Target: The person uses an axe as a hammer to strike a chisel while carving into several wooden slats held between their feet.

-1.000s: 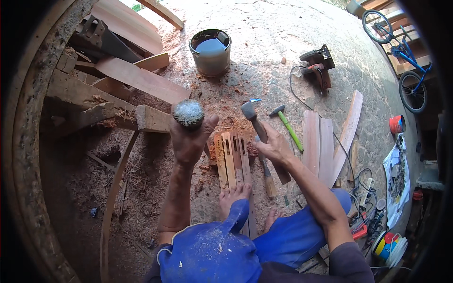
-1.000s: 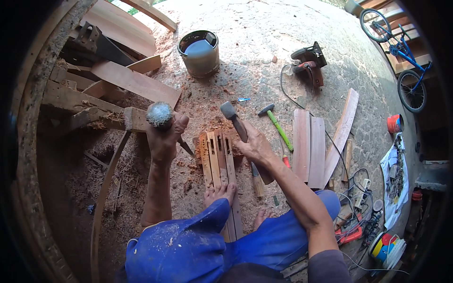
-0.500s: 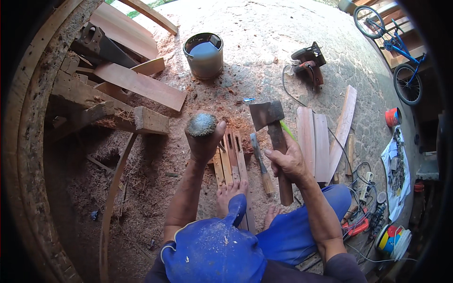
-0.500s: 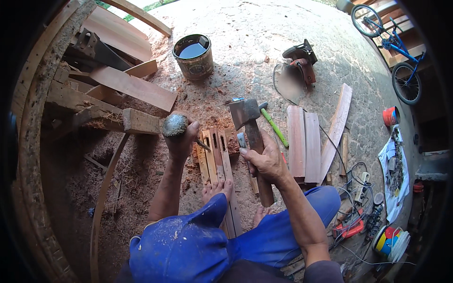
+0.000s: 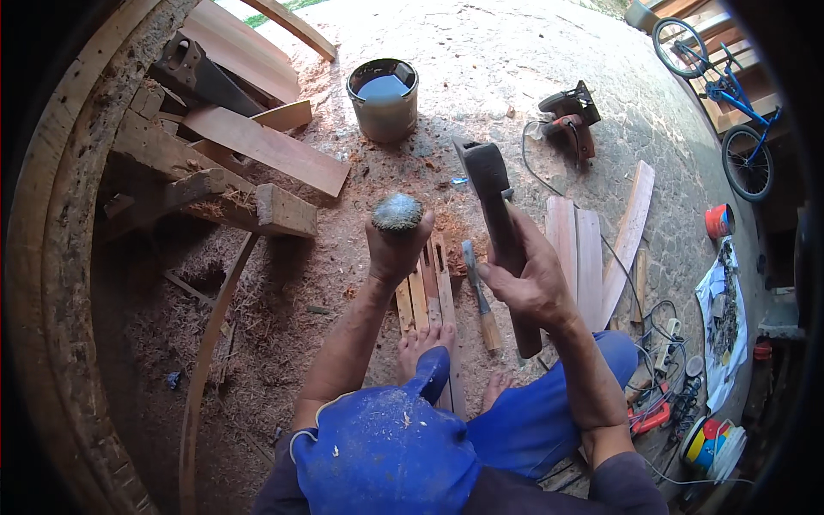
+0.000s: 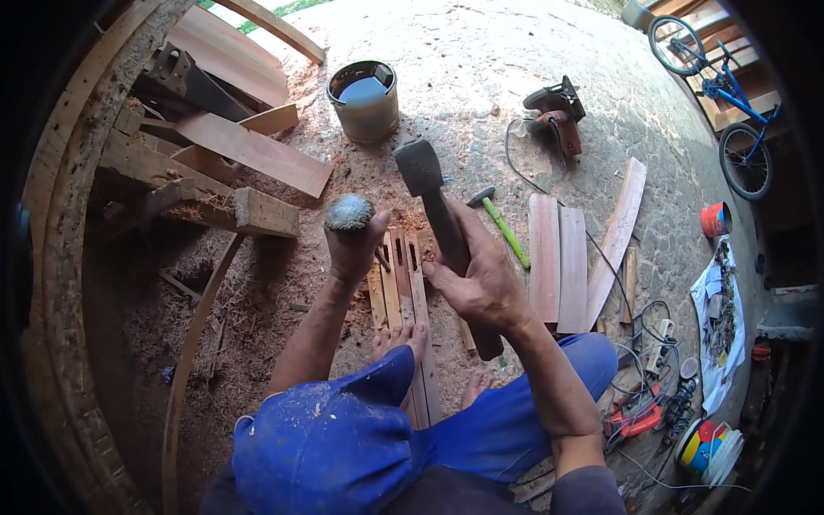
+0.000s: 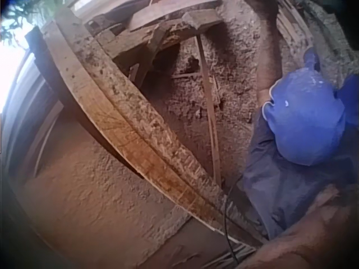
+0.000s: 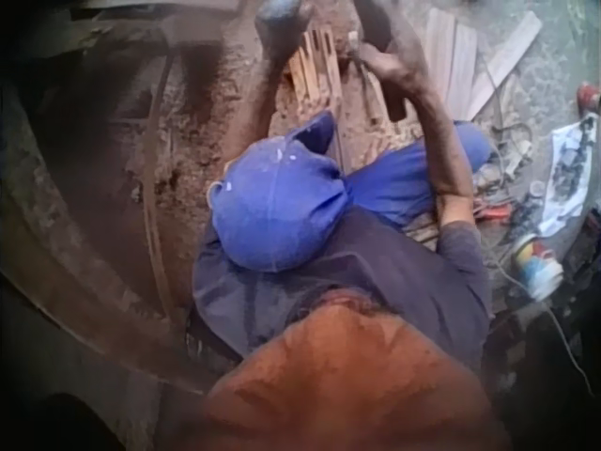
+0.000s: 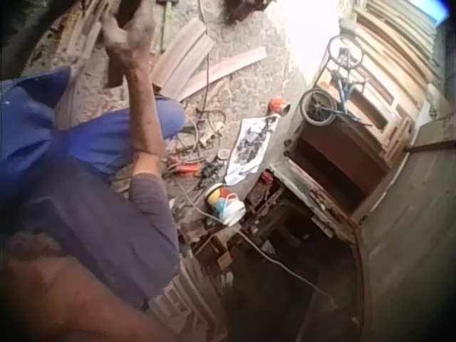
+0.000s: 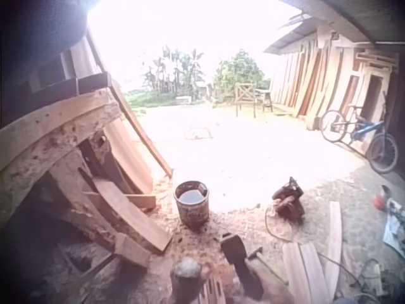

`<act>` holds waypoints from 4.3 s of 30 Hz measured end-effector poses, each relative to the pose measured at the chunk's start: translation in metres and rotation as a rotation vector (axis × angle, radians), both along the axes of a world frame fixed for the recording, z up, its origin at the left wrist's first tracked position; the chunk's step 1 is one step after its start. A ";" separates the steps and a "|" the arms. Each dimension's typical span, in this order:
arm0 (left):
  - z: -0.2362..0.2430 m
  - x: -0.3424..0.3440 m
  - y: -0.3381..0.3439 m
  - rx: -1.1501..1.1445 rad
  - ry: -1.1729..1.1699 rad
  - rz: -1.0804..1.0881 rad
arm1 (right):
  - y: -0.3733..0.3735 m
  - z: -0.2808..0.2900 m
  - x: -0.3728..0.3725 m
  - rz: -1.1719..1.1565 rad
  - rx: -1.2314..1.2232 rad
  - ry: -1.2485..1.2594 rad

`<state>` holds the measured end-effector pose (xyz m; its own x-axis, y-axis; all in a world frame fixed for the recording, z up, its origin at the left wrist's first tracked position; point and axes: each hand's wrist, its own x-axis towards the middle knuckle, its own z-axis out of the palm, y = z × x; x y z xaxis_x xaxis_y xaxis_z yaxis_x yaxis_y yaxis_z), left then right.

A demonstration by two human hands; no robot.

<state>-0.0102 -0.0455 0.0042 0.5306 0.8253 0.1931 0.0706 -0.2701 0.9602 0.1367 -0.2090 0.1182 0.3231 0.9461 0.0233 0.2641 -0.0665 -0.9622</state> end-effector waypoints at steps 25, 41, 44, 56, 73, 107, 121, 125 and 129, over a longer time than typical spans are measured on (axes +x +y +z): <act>-0.037 -0.007 -0.026 0.333 -0.029 -0.052 | -0.012 0.061 -0.013 0.034 0.290 -0.845; 0.003 -0.017 -0.044 0.349 -0.157 0.142 | -0.062 -0.054 -0.021 -0.181 -0.375 0.195; 0.075 -0.005 -0.040 0.361 -0.378 0.150 | -0.060 -0.066 -0.014 -0.220 -0.412 0.292; 0.025 0.011 0.026 0.387 -0.079 0.280 | -0.057 -0.055 -0.019 -0.223 -0.403 0.418; 0.004 0.027 0.009 0.306 0.003 0.143 | -0.037 -0.048 -0.025 -0.198 -0.044 -0.061; -0.034 0.064 0.070 -0.138 -0.234 0.258 | 0.186 0.066 0.057 0.194 -0.076 -0.945; -0.021 0.058 0.035 0.077 -0.243 0.225 | 0.100 0.018 0.065 0.292 -0.363 -0.822; -0.060 0.069 0.148 -0.504 0.014 0.276 | 0.128 0.037 0.050 0.216 -0.258 -0.684; -0.041 0.065 0.077 -0.225 -0.153 0.200 | 0.123 0.049 0.067 0.144 -0.112 -0.702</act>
